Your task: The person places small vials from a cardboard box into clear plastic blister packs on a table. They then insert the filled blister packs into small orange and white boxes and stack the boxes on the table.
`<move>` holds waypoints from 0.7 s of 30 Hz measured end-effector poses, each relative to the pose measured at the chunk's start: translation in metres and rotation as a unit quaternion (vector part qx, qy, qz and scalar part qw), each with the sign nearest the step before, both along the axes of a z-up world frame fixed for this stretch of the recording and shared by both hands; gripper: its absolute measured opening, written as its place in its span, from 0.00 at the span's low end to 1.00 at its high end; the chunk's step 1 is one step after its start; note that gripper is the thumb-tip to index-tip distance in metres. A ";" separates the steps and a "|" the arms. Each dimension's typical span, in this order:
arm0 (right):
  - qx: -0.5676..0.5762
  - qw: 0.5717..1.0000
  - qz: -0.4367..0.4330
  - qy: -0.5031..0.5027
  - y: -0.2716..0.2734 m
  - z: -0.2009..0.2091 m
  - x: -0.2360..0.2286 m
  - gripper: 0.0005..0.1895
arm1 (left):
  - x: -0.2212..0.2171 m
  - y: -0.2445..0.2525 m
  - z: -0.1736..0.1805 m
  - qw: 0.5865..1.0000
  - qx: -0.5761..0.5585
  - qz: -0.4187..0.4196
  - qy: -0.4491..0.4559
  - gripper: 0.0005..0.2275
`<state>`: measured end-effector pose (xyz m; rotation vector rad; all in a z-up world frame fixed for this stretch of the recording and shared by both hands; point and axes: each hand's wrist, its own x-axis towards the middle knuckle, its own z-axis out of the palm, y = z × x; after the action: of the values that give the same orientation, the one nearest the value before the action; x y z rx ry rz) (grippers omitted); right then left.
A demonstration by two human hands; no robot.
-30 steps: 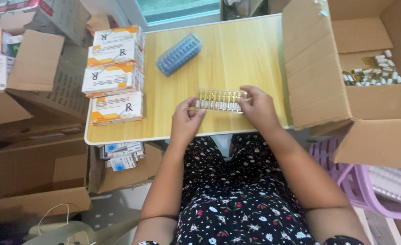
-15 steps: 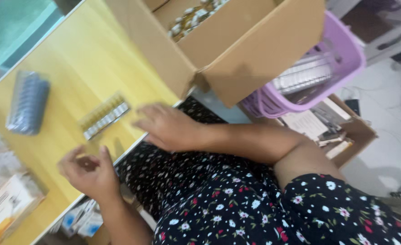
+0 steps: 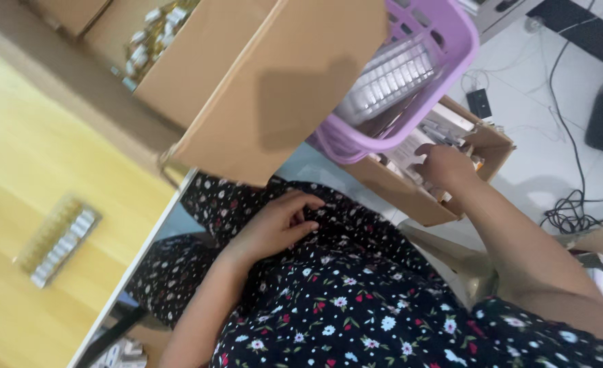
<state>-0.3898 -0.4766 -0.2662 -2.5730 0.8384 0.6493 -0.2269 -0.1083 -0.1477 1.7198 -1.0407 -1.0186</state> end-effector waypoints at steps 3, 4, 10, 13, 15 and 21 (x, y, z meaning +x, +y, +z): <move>0.068 0.982 -0.124 -0.127 -0.042 -0.080 -0.008 0.33 | 0.003 -0.022 -0.004 0.999 0.014 -0.038 -0.007 0.17; 0.075 0.970 -0.133 -0.188 -0.047 -0.107 -0.005 0.36 | 0.004 -0.026 -0.006 0.999 0.015 -0.046 -0.009 0.18; 0.160 0.917 -0.277 -0.239 -0.045 -0.180 0.040 0.33 | 0.010 -0.036 -0.012 0.998 0.051 -0.018 0.022 0.17; 0.231 0.877 -0.366 -0.210 -0.023 -0.180 0.061 0.29 | 0.013 -0.033 -0.017 0.997 0.069 0.016 0.041 0.18; 0.285 0.833 -0.434 -0.193 -0.006 -0.183 0.058 0.27 | 0.013 -0.026 -0.024 0.998 0.051 0.027 0.035 0.18; 0.389 0.730 -0.548 -0.122 -0.030 -0.175 0.013 0.21 | 0.013 -0.006 -0.033 0.997 -0.016 0.078 0.022 0.19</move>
<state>-0.3769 -0.5068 -0.4410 -1.0480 1.3741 0.1698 -0.2141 -0.1141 -0.1809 1.7159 -0.8758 -0.9322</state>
